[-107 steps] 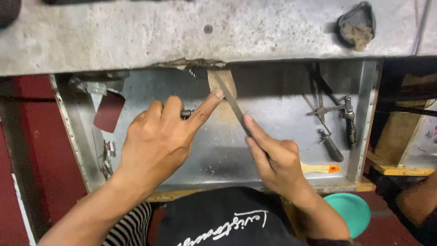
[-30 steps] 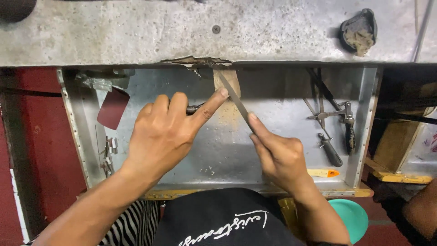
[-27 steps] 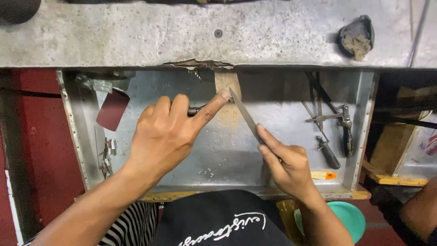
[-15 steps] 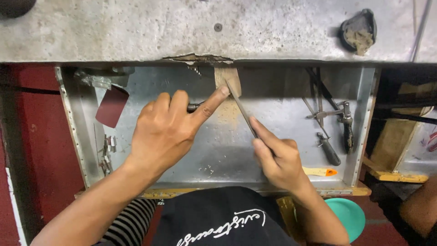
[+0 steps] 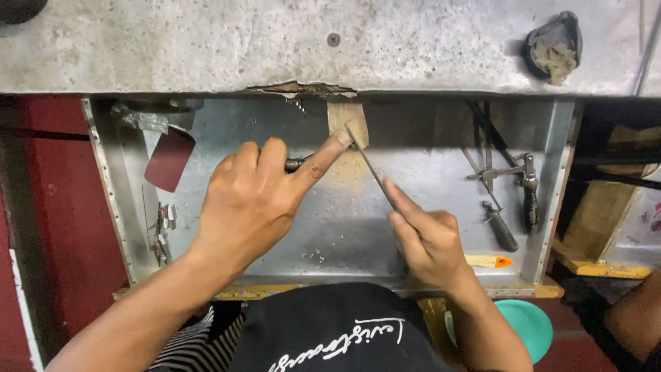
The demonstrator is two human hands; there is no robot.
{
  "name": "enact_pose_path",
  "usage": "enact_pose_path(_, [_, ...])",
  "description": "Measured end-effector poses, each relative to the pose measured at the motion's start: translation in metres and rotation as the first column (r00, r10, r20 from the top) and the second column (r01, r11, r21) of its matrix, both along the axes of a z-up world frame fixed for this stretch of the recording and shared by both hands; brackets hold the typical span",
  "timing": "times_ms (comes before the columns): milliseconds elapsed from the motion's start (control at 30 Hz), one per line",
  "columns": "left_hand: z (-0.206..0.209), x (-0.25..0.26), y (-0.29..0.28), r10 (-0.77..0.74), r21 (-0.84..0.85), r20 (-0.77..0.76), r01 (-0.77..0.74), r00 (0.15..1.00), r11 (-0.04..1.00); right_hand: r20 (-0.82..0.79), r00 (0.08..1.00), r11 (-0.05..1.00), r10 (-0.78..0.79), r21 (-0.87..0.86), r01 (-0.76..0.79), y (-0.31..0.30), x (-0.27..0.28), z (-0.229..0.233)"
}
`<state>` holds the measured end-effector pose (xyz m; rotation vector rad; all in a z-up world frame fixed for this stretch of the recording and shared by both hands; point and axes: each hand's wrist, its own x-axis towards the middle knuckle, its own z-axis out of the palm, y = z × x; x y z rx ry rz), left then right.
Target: The person is using a hand file to shape and smooth a small metal piece held by pliers against a wooden bench pin.
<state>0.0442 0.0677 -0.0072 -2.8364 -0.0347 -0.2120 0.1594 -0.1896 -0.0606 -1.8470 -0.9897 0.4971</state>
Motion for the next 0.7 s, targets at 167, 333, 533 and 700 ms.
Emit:
enact_pose_path(167, [0.001,0.0,0.0,-0.011,0.031,0.016,0.011,1.0,0.999,0.11,0.994,0.999,0.006,-0.032,-0.002,0.014,-0.004,0.016])
enact_pose_path(333, [0.001,0.002,0.0,-0.004,0.016,0.027,0.003,1.0,1.0,0.205,0.978,1.0,0.025,-0.02,-0.021,0.002,-0.001,0.01])
enact_pose_path(533, [-0.002,-0.003,-0.004,-0.001,0.039,0.027,0.0,1.0,0.999,0.24,0.969,0.997,0.051,-0.07,-0.035,0.013,0.001,0.028])
enact_pose_path(700, [-0.007,-0.001,-0.005,0.009,-0.011,0.067,-0.009,0.998,1.0,0.176,0.984,0.999,-0.029,-0.036,0.036,-0.006,-0.003,0.008])
